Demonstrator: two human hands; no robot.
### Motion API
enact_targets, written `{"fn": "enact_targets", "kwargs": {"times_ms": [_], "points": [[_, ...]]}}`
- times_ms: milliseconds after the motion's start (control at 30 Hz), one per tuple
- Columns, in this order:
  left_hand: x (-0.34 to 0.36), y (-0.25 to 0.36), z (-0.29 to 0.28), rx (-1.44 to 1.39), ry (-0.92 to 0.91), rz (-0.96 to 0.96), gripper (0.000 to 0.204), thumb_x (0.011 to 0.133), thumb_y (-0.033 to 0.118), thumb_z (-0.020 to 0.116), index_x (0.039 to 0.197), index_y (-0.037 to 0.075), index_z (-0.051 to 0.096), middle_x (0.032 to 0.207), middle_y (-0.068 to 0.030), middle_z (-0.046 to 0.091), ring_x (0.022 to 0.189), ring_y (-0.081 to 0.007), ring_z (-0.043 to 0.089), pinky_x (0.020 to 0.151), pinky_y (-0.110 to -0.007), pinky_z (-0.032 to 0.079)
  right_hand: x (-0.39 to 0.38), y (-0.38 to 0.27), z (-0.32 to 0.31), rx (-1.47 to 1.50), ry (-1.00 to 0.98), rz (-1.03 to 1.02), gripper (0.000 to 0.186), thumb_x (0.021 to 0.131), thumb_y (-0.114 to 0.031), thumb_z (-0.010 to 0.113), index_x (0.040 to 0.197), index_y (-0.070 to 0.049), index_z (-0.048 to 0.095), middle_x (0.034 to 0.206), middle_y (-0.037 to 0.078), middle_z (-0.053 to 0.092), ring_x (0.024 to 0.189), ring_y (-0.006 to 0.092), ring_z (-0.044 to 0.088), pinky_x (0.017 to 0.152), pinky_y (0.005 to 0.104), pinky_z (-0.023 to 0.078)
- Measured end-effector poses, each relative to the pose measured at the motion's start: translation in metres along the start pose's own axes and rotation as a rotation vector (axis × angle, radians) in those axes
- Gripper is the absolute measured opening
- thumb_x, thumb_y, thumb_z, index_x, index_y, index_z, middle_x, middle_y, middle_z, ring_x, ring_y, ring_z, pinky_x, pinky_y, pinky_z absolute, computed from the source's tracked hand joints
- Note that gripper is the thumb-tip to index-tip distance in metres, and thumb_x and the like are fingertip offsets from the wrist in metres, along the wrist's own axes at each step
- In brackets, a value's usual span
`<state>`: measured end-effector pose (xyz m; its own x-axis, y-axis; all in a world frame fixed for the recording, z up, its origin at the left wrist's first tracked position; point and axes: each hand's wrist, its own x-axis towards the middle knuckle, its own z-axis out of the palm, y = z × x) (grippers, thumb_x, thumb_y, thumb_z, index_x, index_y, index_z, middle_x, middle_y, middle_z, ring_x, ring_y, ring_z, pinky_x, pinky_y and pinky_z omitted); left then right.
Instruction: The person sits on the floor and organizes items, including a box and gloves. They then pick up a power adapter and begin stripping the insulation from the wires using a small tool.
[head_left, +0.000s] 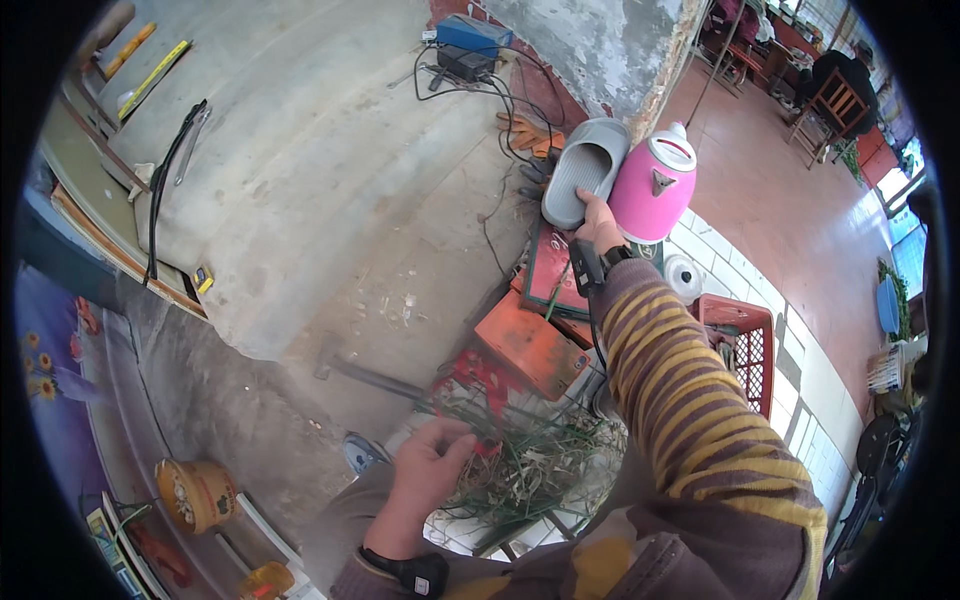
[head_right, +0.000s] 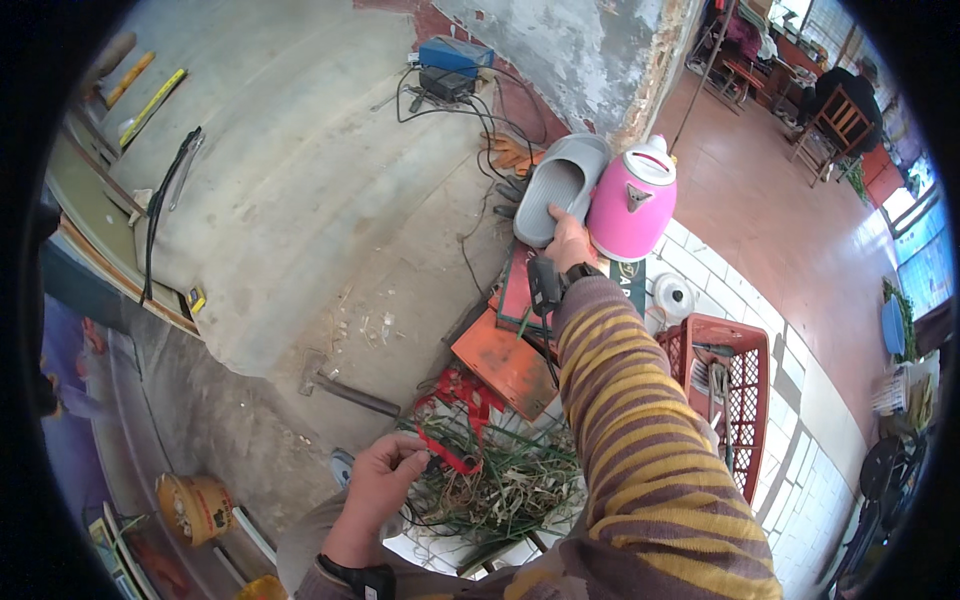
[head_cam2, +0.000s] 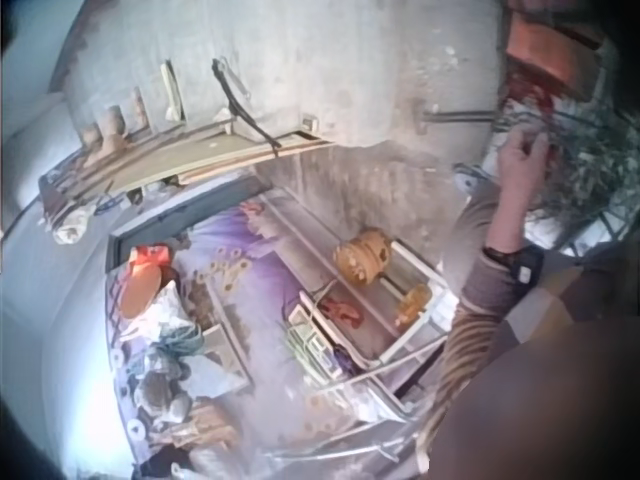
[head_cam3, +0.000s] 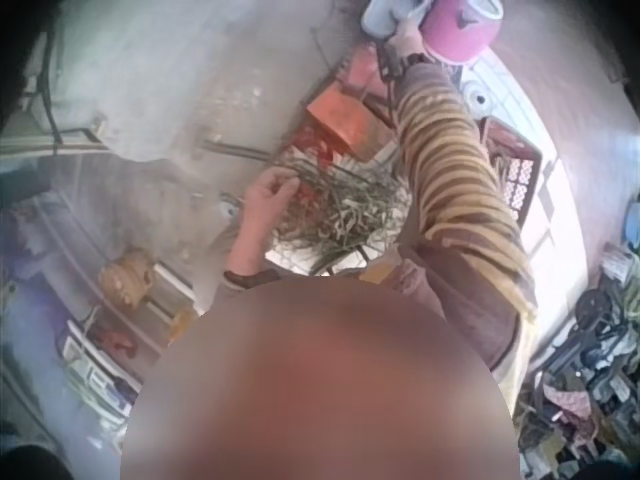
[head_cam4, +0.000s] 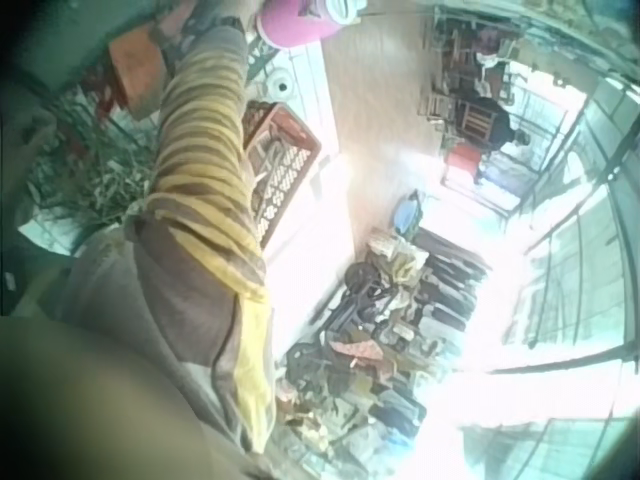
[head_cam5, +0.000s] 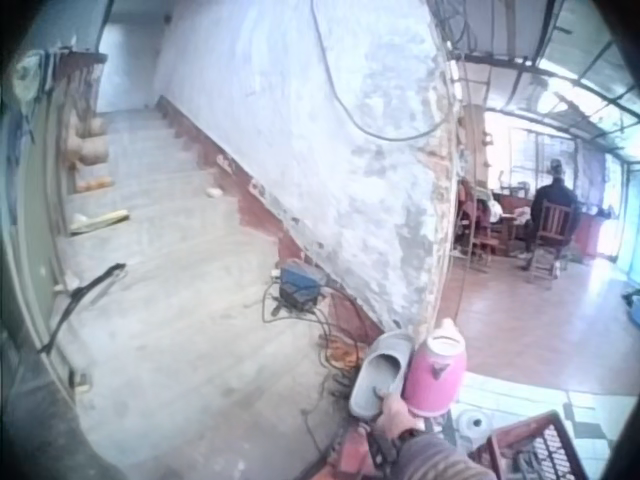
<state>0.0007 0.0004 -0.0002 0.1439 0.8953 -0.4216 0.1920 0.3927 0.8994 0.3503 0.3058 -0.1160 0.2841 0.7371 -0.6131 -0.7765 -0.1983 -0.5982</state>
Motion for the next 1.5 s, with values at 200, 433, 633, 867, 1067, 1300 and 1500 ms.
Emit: {"fn": "enact_targets", "kwargs": {"times_ms": [200, 433, 633, 867, 1067, 1300, 1500], "points": [[0.005, -0.002, 0.001, 0.036, 0.009, -0.024, 0.011, 0.084, 0.004, 0.062, 0.095, 0.002, 0.062, 0.076, 0.0015, 0.061, 0.068, -0.0041, 0.052, 0.061, -0.020, 0.043, 0.002, 0.011, 0.018, 0.195, 0.175, -0.068, 0.052, 0.080, -0.015, 0.066, 0.126, -0.008, 0.043, 0.126, 0.009, 0.051, 0.107, 0.0324, 0.054, 0.090, 0.0562, 0.039], [0.005, -0.004, -0.001, 0.072, 0.038, -0.006, 0.011, 0.084, 0.005, 0.062, 0.095, 0.002, 0.062, 0.075, 0.0009, 0.060, 0.067, -0.0046, 0.052, 0.060, -0.020, 0.043, -0.006, 0.020, 0.017, 0.194, 0.076, -0.094, 0.050, 0.077, -0.014, 0.067, 0.123, -0.005, 0.047, 0.119, 0.010, 0.056, 0.104, 0.0289, 0.055, 0.092, 0.0528, 0.039], [0.016, -0.003, -0.016, -0.077, 0.148, 0.008, 0.022, 0.084, 0.014, 0.064, 0.100, 0.000, 0.060, 0.082, -0.0061, 0.063, 0.076, -0.0127, 0.060, 0.069, -0.026, 0.047, -0.072, 0.053, 0.015, -0.138, -0.204, -0.088, 0.045, 0.075, -0.009, 0.066, 0.115, 0.004, 0.050, 0.111, 0.015, 0.058, 0.101, 0.0283, 0.057, 0.088, 0.0410, 0.046], [0.023, 0.017, -0.048, -0.564, 0.373, -0.004, 0.045, 0.091, 0.028, 0.053, 0.125, 0.001, 0.043, 0.113, -0.0136, 0.055, 0.099, -0.0243, 0.057, 0.077, -0.035, 0.047, -0.242, 0.077, 0.023, -0.669, -0.820, 0.190, 0.032, 0.078, -0.012, 0.065, 0.105, 0.002, 0.057, 0.097, 0.011, 0.063, 0.087, 0.0203, 0.062, 0.081, 0.0339, 0.049], [0.017, 0.005, -0.056, -0.970, 0.046, 0.065, 0.046, 0.092, 0.031, 0.050, 0.129, 0.006, 0.042, 0.127, -0.0089, 0.050, 0.111, -0.0251, 0.052, 0.092, -0.042, 0.044, -0.320, 0.071, -0.001, -0.858, -0.960, 0.340, 0.033, 0.074, -0.009, 0.067, 0.104, 0.002, 0.057, 0.095, 0.008, 0.063, 0.087, 0.0152, 0.061, 0.074, 0.0299, 0.049], [0.014, -0.001, -0.050, -0.779, 0.410, 0.134, 0.033, 0.090, 0.024, 0.055, 0.118, 0.006, 0.053, 0.111, -0.0075, 0.060, 0.102, -0.0206, 0.057, 0.080, -0.036, 0.050, -0.346, 0.054, -0.016, -1.177, -0.915, -0.201, 0.038, 0.076, -0.014, 0.070, 0.109, -0.002, 0.059, 0.094, 0.004, 0.064, 0.085, 0.0109, 0.058, 0.078, 0.0277, 0.048], [0.016, 0.020, -0.058, -0.384, 0.788, 0.573, 0.038, 0.082, 0.011, 0.068, 0.113, -0.002, 0.050, 0.110, -0.0112, 0.059, 0.096, -0.0144, 0.055, 0.083, -0.030, 0.044, -0.321, 0.050, -0.015, -0.357, -0.985, 0.142, 0.037, 0.085, -0.015, 0.061, 0.120, -0.003, 0.053, 0.111, 0.010, 0.061, 0.097, 0.0200, 0.061, 0.090, 0.0347, 0.047]]}}
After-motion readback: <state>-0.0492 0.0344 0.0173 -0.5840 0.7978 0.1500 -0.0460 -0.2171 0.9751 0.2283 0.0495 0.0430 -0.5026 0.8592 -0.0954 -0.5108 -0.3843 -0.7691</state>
